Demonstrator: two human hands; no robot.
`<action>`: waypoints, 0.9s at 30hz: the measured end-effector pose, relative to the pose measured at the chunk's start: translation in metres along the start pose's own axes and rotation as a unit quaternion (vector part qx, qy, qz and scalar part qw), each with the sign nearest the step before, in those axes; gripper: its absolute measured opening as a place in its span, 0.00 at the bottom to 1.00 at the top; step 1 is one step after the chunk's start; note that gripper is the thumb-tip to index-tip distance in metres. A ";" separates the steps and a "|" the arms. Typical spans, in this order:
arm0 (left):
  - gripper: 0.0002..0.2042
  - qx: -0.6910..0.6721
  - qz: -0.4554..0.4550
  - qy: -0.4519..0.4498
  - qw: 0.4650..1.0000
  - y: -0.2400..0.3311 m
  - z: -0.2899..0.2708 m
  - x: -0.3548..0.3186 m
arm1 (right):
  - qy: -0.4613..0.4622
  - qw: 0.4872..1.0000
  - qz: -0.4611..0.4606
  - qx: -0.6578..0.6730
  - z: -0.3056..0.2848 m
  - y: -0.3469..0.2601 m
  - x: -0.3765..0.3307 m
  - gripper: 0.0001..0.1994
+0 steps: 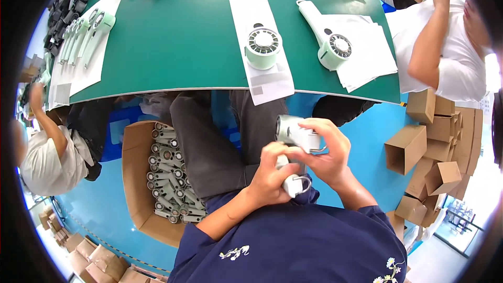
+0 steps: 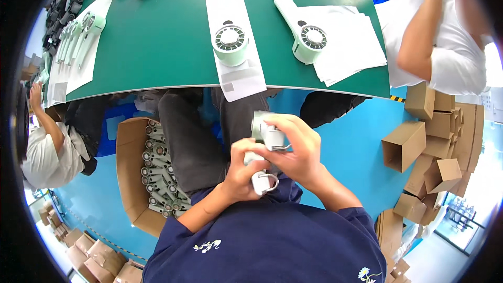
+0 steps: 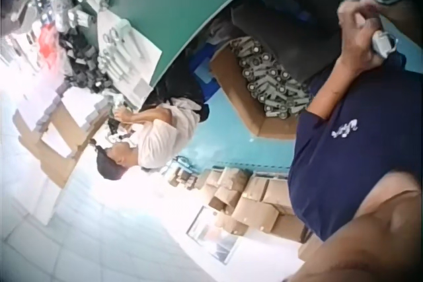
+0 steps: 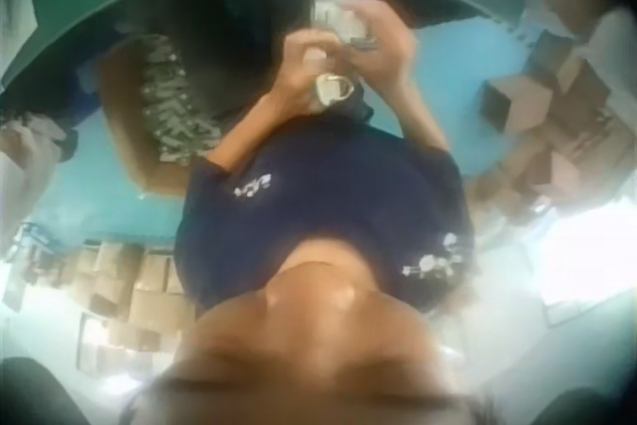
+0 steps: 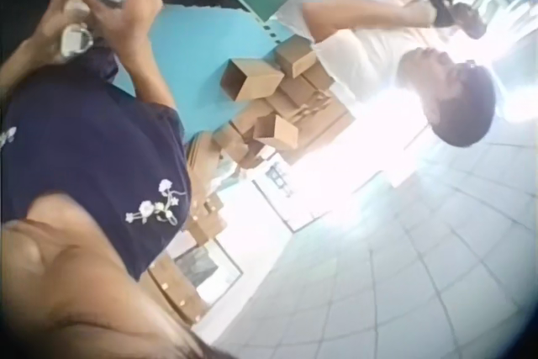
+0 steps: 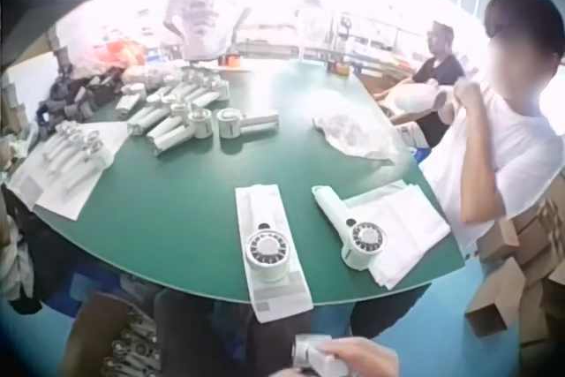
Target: Assembling and packaging portable handheld fans at a factory assembly line.
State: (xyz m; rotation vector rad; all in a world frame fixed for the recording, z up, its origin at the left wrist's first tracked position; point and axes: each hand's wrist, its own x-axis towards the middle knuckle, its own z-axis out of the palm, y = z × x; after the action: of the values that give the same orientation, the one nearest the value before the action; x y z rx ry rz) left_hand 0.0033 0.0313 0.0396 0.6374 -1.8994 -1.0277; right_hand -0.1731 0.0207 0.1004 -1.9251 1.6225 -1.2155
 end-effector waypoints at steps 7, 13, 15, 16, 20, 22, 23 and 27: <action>0.19 -0.034 -0.023 0.050 0.998 -0.027 0.010 -0.012 | -0.081 0.997 0.010 0.007 0.015 -0.005 0.003 0.27; 0.26 -0.110 0.029 -0.014 0.993 -0.051 0.005 -0.006 | -0.121 0.950 0.115 0.263 0.007 0.014 0.013 0.24; 0.26 -0.072 0.039 0.005 0.997 -0.053 0.009 -0.010 | -0.038 0.997 -0.071 -0.008 0.017 0.031 0.035 0.19; 0.26 -0.070 0.040 0.022 0.997 -0.056 0.010 -0.012 | -0.005 0.991 -0.108 -0.078 0.029 0.033 0.048 0.16; 0.24 -0.080 0.033 0.072 0.994 -0.057 0.010 -0.021 | 0.000 0.955 -0.240 -0.175 0.056 0.035 0.077 0.20; 0.24 -0.061 0.039 0.094 0.993 -0.059 0.008 -0.021 | -0.002 0.947 -0.244 -0.209 0.071 0.048 0.077 0.21; 0.24 -0.061 0.040 0.097 0.993 -0.060 0.006 -0.020 | -0.003 0.946 -0.247 -0.209 0.074 0.054 0.076 0.21; 0.25 -0.111 0.016 0.110 0.988 -0.058 -0.013 -0.010 | 0.028 0.948 -0.254 -0.188 0.077 0.063 0.075 0.19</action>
State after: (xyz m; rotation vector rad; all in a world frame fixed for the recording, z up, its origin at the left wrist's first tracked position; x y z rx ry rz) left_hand 0.0216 0.0025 -0.0099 0.5641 -1.5723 -1.0838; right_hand -0.1545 -0.0866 0.0395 -2.6965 1.5164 -1.2060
